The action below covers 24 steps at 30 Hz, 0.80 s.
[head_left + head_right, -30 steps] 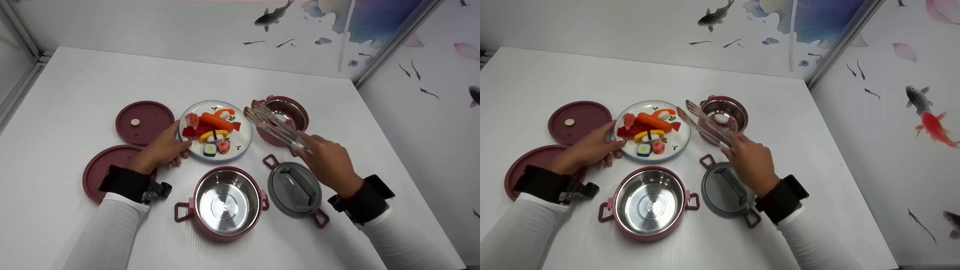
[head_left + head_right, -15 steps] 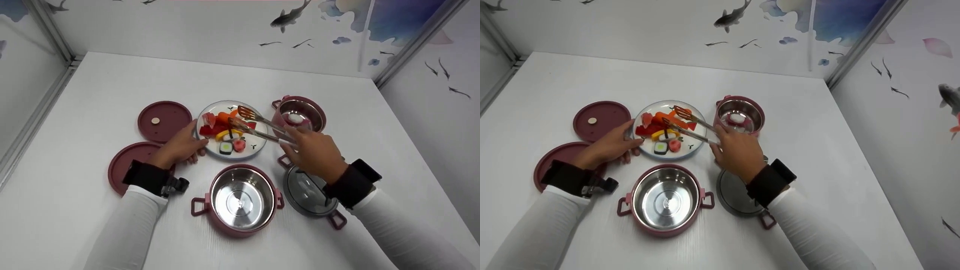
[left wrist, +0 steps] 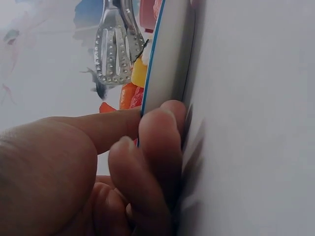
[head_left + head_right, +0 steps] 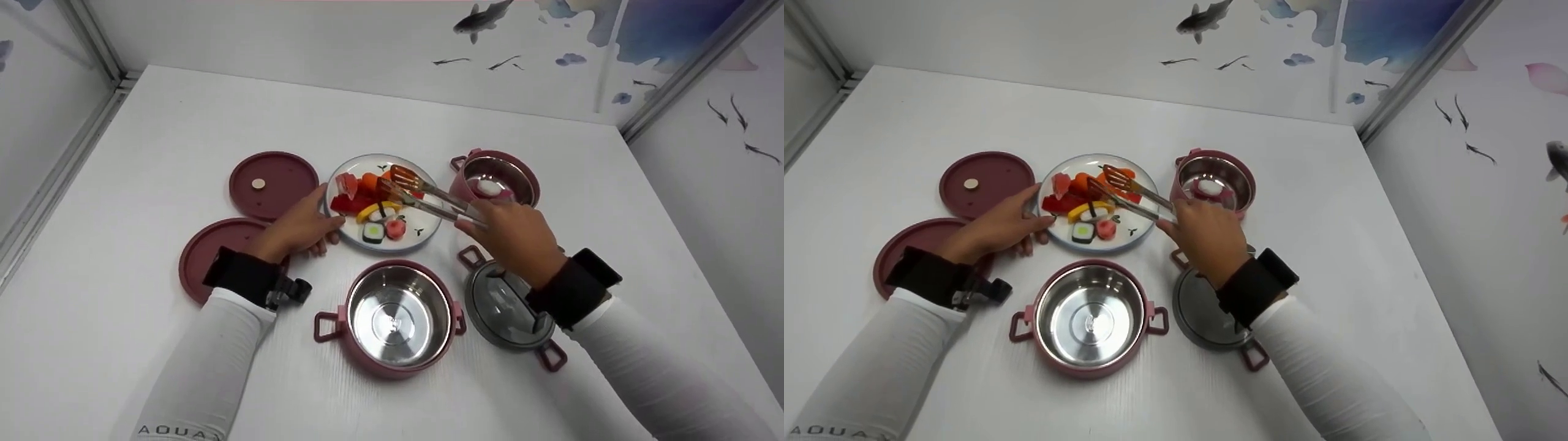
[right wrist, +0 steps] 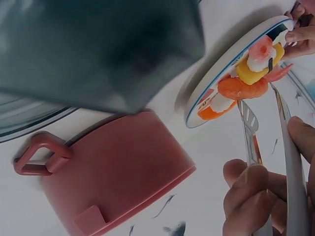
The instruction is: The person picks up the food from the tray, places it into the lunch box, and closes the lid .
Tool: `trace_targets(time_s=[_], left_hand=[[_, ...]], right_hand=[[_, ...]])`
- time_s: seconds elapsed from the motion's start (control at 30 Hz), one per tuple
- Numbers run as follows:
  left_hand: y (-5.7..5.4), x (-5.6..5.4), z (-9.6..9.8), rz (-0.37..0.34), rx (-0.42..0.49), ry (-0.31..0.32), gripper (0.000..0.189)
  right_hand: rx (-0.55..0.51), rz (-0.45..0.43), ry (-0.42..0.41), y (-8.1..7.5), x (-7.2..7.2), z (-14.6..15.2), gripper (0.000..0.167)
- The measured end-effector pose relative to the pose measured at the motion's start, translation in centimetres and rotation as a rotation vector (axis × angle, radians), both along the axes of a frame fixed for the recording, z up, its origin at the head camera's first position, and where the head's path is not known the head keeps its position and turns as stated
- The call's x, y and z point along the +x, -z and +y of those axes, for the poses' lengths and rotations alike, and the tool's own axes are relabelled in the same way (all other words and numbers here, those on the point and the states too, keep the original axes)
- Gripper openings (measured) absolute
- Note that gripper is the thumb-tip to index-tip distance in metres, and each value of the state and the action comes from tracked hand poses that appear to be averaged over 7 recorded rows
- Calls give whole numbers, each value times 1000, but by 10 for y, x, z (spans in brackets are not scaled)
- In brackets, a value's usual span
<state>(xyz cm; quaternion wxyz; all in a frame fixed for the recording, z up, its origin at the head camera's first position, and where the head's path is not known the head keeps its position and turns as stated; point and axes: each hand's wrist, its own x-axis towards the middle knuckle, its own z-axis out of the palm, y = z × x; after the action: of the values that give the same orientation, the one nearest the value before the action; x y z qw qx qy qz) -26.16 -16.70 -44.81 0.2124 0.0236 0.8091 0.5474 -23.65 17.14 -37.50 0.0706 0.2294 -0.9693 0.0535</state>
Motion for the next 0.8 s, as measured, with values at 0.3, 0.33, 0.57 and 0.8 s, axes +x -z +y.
trace_targets(time_s=[0.3,0.33,0.57,0.8], left_hand=[[0,2,0,-16,10,-1,84],[0,1,0,-14,10,-2,84],[2,4,-2,-16,25,15,85],[0,2,-3,9,14,27,86]], right_hand=[[17,-5,-33,-2,1,1,34],[17,2,-35,-2,1,2,33],[3,25,-59,0,6,8,24],[-107,108,-42,-2,14,25,19]])
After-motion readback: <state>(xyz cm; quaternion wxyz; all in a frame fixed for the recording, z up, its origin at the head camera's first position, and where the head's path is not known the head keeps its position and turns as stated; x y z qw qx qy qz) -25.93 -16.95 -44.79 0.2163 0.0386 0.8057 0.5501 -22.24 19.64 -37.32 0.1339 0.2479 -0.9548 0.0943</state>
